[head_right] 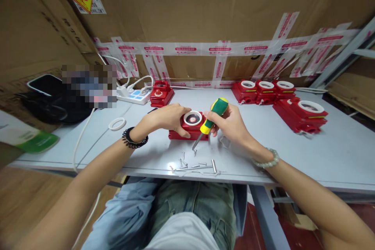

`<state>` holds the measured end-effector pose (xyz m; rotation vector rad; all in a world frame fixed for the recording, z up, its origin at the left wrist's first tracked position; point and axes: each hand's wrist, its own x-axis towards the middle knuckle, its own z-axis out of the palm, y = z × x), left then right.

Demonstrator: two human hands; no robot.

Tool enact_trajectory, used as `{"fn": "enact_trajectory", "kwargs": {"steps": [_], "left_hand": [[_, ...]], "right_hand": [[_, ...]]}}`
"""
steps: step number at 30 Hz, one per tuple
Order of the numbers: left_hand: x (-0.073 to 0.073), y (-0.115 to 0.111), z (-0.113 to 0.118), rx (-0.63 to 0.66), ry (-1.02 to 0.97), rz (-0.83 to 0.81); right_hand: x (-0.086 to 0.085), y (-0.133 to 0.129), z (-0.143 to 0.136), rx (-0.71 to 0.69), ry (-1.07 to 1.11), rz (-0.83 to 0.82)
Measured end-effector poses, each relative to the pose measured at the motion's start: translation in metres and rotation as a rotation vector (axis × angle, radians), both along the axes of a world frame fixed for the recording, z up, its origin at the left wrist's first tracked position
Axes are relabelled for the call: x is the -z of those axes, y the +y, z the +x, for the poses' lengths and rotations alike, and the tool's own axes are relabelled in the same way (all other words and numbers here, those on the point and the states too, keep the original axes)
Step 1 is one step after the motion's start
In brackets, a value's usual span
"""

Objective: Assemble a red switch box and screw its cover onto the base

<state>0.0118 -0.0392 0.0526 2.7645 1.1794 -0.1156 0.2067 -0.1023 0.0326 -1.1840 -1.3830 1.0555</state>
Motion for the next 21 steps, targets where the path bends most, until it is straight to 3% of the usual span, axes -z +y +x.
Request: {"fn": "enact_trajectory", "kwargs": {"steps": [7, 12, 17, 21], "left_hand": [[0.009, 0.002, -0.007, 0.016, -0.047, -0.051], [0.016, -0.001, -0.017, 0.059, -0.203, -0.192], [0.017, -0.002, -0.022, 0.122, -0.319, -0.277], [0.015, 0.000, -0.019, 0.099, -0.284, -0.317]], "right_hand": [[0.003, 0.002, 0.004, 0.032, 0.051, 0.024], [0.004, 0.005, 0.006, 0.028, 0.082, 0.027], [0.002, 0.004, 0.006, 0.048, 0.012, 0.047], [-0.002, 0.001, 0.004, 0.075, 0.006, 0.122]]}}
